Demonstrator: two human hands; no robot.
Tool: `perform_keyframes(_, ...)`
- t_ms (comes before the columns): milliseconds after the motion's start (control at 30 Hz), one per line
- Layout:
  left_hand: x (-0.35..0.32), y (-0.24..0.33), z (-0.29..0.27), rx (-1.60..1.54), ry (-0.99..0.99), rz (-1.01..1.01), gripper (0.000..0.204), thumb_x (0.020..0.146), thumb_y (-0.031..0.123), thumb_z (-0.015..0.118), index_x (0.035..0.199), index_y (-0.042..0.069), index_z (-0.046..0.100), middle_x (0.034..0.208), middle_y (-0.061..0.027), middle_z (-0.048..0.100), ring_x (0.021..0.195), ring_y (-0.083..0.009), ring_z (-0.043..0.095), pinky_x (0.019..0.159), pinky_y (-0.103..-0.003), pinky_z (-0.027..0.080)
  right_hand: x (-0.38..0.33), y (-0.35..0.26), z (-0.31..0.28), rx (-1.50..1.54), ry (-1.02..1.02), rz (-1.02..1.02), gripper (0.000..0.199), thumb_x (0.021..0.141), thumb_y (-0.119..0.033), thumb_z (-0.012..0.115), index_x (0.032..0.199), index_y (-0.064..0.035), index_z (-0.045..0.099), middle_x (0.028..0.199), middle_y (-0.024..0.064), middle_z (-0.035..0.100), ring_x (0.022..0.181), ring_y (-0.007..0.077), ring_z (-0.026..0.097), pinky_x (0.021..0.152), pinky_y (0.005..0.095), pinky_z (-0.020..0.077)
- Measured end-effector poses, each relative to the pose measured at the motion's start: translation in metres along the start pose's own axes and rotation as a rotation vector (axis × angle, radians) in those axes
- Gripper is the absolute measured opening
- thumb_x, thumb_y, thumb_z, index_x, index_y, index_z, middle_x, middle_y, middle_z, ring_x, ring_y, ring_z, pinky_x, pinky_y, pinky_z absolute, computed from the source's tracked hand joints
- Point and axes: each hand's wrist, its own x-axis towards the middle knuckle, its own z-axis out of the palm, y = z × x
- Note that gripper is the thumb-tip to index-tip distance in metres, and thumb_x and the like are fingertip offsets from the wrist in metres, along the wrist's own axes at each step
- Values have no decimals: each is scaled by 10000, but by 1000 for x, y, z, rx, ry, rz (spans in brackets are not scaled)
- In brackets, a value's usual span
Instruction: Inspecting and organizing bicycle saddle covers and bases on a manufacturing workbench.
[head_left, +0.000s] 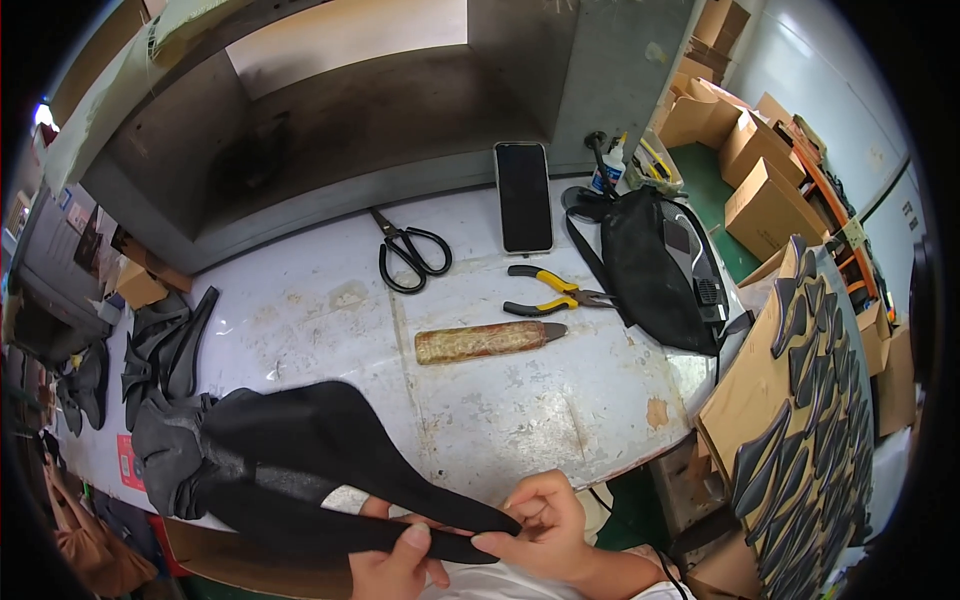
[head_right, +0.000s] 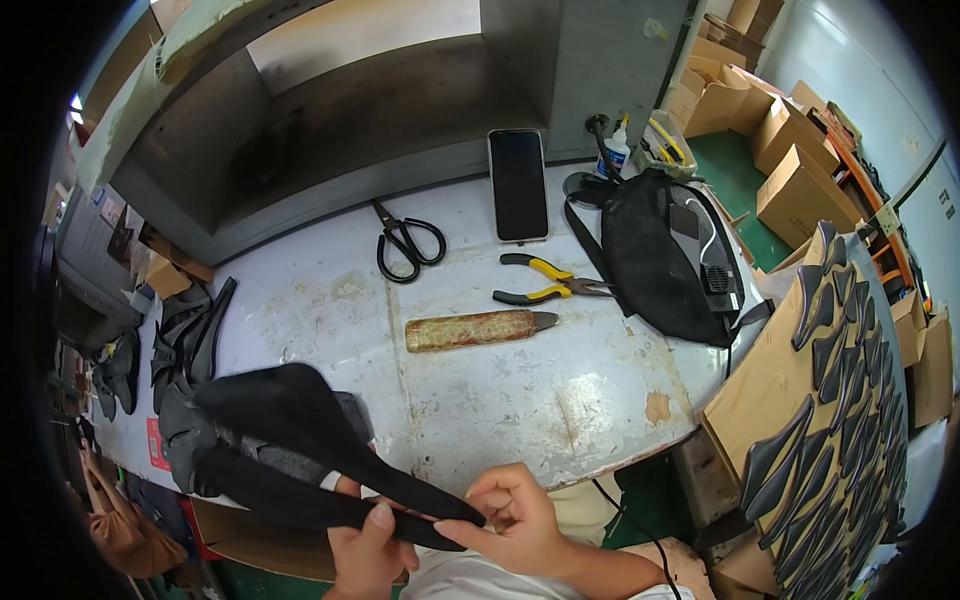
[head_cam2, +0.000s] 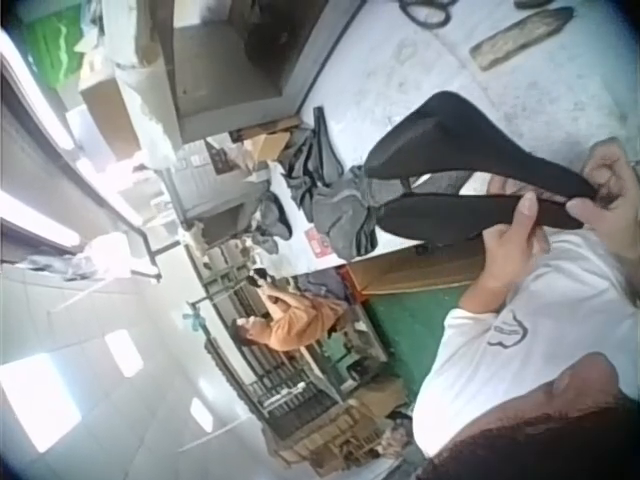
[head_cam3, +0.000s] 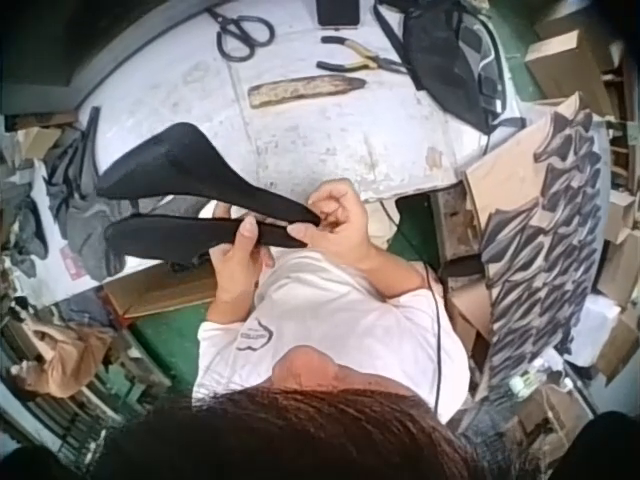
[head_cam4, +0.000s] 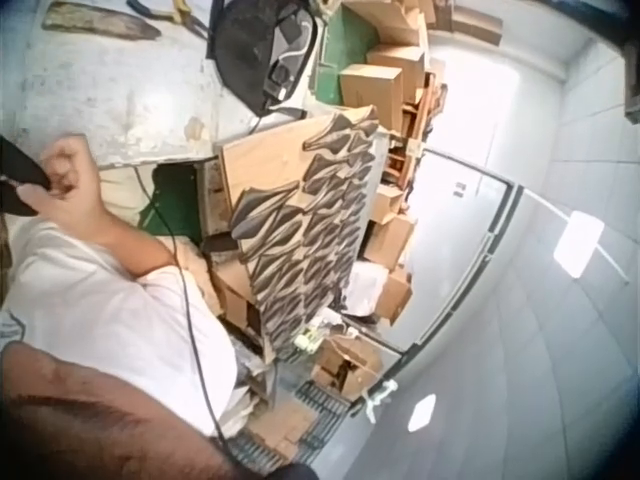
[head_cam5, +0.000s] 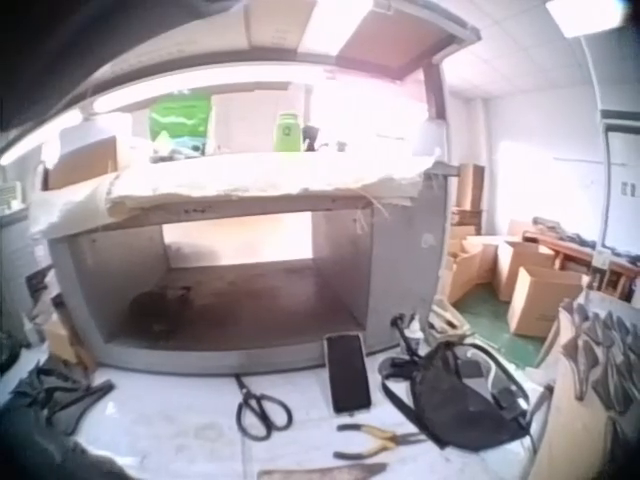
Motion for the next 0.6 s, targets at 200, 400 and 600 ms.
perform_keyframes(200,4,-26,-11,-411,-45,-153,596,886,-1,579,1404,-7,284,1026,-184,635,856,-262,666,675,-397,596,-6,-12,-5,174,10,59,490,832,102,652,1185,3,328,889,191,674,849,176,662,735,275,530)
perform_keyframes(400,29,-52,-37,-32,-235,151,428,913,-25,546,1329,7,451,1262,-195,553,1163,-284,566,977,-441,485,17,-21,-9,314,322,35,406,877,90,591,1223,-13,404,905,120,662,758,105,613,676,226,498)
perform_keyframes(600,43,-41,-33,135,-497,-14,237,972,261,534,937,26,543,886,-36,573,827,-106,554,765,-258,453,30,-22,4,134,51,259,355,889,14,634,1166,-15,414,822,77,644,722,100,622,641,222,511)
